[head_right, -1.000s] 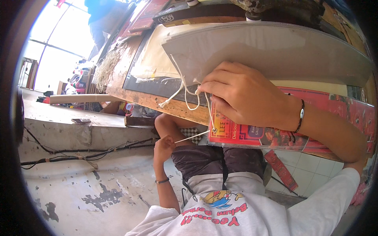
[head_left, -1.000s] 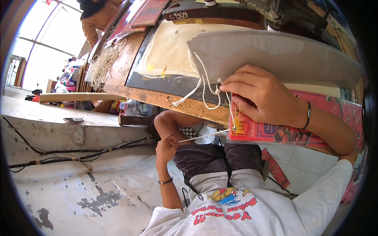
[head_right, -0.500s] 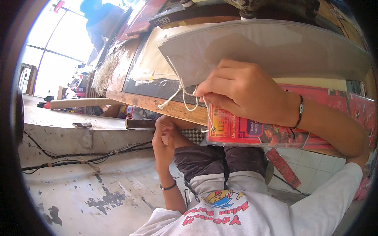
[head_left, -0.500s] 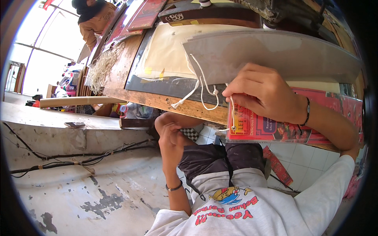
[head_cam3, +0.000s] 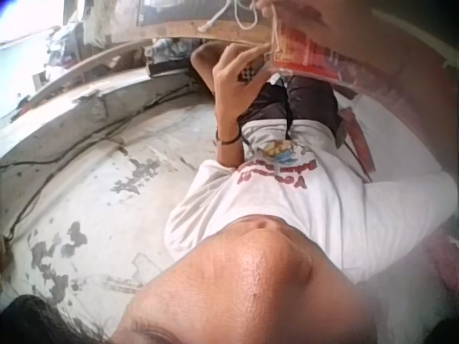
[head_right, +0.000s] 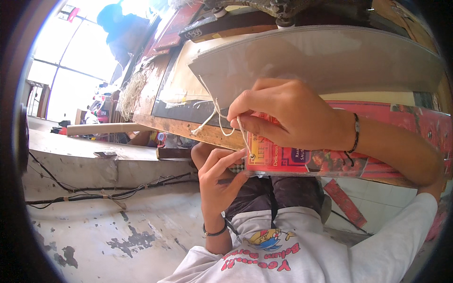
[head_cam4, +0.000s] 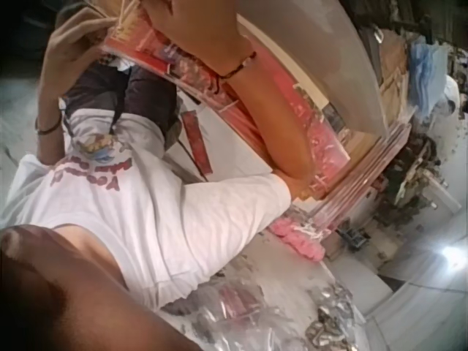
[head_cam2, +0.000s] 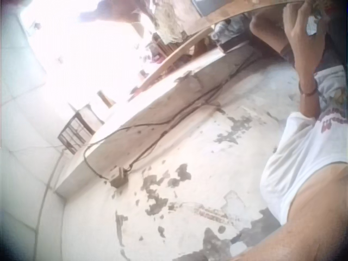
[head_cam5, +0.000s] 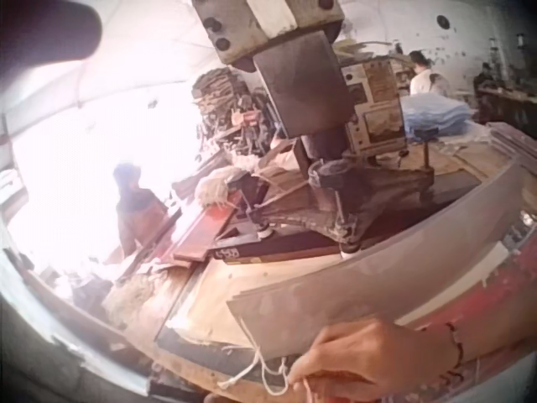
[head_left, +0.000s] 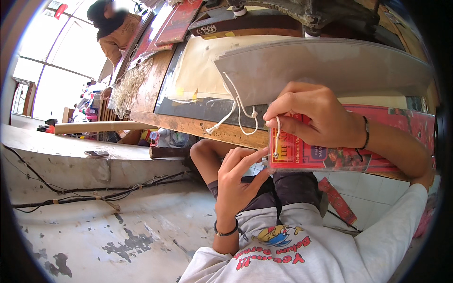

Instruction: The person threads a white cord through holes in a pink cardstock cover and a stack of paper, then ties the cord to bind the materials together.

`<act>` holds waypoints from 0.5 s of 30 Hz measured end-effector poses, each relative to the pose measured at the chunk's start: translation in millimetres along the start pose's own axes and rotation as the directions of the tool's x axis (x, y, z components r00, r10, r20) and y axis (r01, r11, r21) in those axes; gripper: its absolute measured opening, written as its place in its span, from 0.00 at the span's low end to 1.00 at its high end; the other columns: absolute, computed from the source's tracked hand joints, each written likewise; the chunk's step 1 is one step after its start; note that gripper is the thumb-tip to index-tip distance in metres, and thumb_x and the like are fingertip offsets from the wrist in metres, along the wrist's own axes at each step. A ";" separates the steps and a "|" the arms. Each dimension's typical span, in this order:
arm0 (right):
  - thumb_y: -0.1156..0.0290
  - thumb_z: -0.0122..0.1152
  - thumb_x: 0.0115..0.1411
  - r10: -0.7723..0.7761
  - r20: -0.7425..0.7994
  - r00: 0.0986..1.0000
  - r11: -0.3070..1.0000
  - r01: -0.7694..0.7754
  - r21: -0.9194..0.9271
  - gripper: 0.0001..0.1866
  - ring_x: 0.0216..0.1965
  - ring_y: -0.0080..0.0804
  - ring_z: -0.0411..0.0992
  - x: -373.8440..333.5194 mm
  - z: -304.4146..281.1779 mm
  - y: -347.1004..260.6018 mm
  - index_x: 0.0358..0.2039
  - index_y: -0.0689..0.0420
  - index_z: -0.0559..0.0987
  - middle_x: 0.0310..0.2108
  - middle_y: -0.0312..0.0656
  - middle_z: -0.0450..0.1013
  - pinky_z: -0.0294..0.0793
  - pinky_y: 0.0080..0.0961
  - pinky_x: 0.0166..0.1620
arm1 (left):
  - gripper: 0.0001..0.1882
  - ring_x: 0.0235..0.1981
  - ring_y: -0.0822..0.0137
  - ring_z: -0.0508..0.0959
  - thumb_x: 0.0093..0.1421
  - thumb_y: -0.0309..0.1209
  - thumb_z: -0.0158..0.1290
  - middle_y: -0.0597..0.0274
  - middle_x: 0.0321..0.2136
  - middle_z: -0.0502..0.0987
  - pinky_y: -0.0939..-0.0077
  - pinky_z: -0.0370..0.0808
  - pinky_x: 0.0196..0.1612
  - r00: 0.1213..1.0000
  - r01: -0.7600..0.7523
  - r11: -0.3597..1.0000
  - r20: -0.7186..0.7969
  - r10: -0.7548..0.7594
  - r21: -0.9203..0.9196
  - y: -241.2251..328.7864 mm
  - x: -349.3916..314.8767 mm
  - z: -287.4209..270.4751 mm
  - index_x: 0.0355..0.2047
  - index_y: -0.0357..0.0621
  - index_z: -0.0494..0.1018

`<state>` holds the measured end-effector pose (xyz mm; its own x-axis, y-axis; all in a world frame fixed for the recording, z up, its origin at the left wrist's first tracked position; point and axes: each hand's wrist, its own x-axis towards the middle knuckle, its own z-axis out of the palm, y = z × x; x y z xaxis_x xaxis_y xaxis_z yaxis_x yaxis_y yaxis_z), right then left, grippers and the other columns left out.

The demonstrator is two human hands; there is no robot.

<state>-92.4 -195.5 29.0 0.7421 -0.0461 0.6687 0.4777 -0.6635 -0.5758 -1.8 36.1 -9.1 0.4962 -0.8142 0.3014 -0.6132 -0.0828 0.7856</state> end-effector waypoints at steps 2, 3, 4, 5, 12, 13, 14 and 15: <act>0.75 0.66 0.61 0.025 0.002 1.000 0.999 -0.025 0.022 0.07 0.36 0.34 0.79 2.2 -0.6 -3.5 0.40 0.55 0.80 0.33 0.37 0.82 0.79 0.29 0.38 | 0.23 0.38 0.59 0.76 0.47 0.27 0.71 0.60 0.35 0.78 0.65 0.73 0.44 0.999 -0.040 0.999 -0.017 0.040 0.035 5.1 3.0 -2.3 0.47 0.43 0.82; 0.76 0.66 0.61 0.038 0.007 0.999 0.999 -0.038 0.036 0.07 0.36 0.34 0.79 3.3 -0.6 -5.0 0.41 0.55 0.80 0.34 0.37 0.82 0.79 0.29 0.39 | 0.23 0.38 0.59 0.76 0.47 0.27 0.71 0.60 0.35 0.78 0.65 0.73 0.44 0.999 -0.042 0.997 -0.014 0.043 0.058 7.7 4.4 -3.5 0.46 0.44 0.82; 0.76 0.65 0.62 0.036 0.004 0.999 0.998 -0.037 0.042 0.07 0.35 0.33 0.79 4.0 -1.0 -6.1 0.41 0.56 0.80 0.34 0.38 0.82 0.79 0.29 0.38 | 0.22 0.39 0.59 0.76 0.46 0.27 0.71 0.60 0.36 0.78 0.65 0.73 0.44 0.999 -0.043 0.996 -0.013 0.045 0.082 10.0 6.8 -4.7 0.45 0.44 0.83; 0.77 0.64 0.62 0.039 0.002 0.999 0.998 -0.039 0.046 0.07 0.35 0.33 0.79 3.3 -1.7 -6.9 0.41 0.56 0.80 0.34 0.38 0.82 0.78 0.29 0.38 | 0.22 0.40 0.59 0.76 0.46 0.26 0.71 0.60 0.36 0.78 0.65 0.73 0.44 0.999 -0.045 0.994 -0.008 0.046 0.101 10.4 8.3 -4.7 0.44 0.44 0.83; 0.74 0.64 0.65 0.034 -0.057 0.998 0.997 -0.030 0.078 0.04 0.33 0.29 0.77 3.5 -1.4 -1.7 0.38 0.61 0.80 0.33 0.41 0.79 0.76 0.24 0.35 | 0.16 0.40 0.59 0.76 0.46 0.24 0.70 0.61 0.37 0.79 0.66 0.71 0.44 0.994 -0.105 0.994 0.005 0.105 -0.010 3.5 11.4 -6.2 0.36 0.44 0.80; 0.76 0.63 0.65 0.047 -0.057 0.997 0.995 -0.042 0.096 0.04 0.33 0.27 0.77 4.5 -2.6 -2.3 0.39 0.60 0.80 0.33 0.40 0.79 0.76 0.23 0.35 | 0.16 0.40 0.59 0.76 0.46 0.24 0.69 0.61 0.37 0.79 0.66 0.71 0.44 0.995 -0.104 0.995 0.009 0.104 0.000 5.1 12.7 -6.8 0.37 0.44 0.80; 0.77 0.62 0.65 0.063 -0.056 0.996 0.992 -0.056 0.114 0.04 0.33 0.26 0.78 4.1 -2.6 -2.5 0.40 0.60 0.80 0.33 0.40 0.79 0.76 0.23 0.35 | 0.17 0.40 0.58 0.76 0.46 0.24 0.69 0.60 0.38 0.80 0.66 0.71 0.44 0.995 -0.100 0.995 0.016 0.100 0.009 5.3 13.6 -6.7 0.37 0.45 0.79; 0.78 0.61 0.65 0.079 -0.056 0.995 0.989 -0.071 0.133 0.05 0.32 0.25 0.78 3.9 -2.8 -2.9 0.41 0.59 0.80 0.33 0.39 0.80 0.76 0.22 0.35 | 0.17 0.40 0.58 0.76 0.47 0.24 0.69 0.60 0.38 0.80 0.65 0.71 0.44 0.995 -0.098 0.995 0.025 0.098 0.008 5.4 14.8 -6.5 0.39 0.44 0.79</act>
<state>-92.1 -196.0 34.6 0.7503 -0.1400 0.6461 0.4817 -0.5537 -0.6793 6.3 27.3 3.1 0.4183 -0.8325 0.3632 -0.6636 -0.0070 0.7480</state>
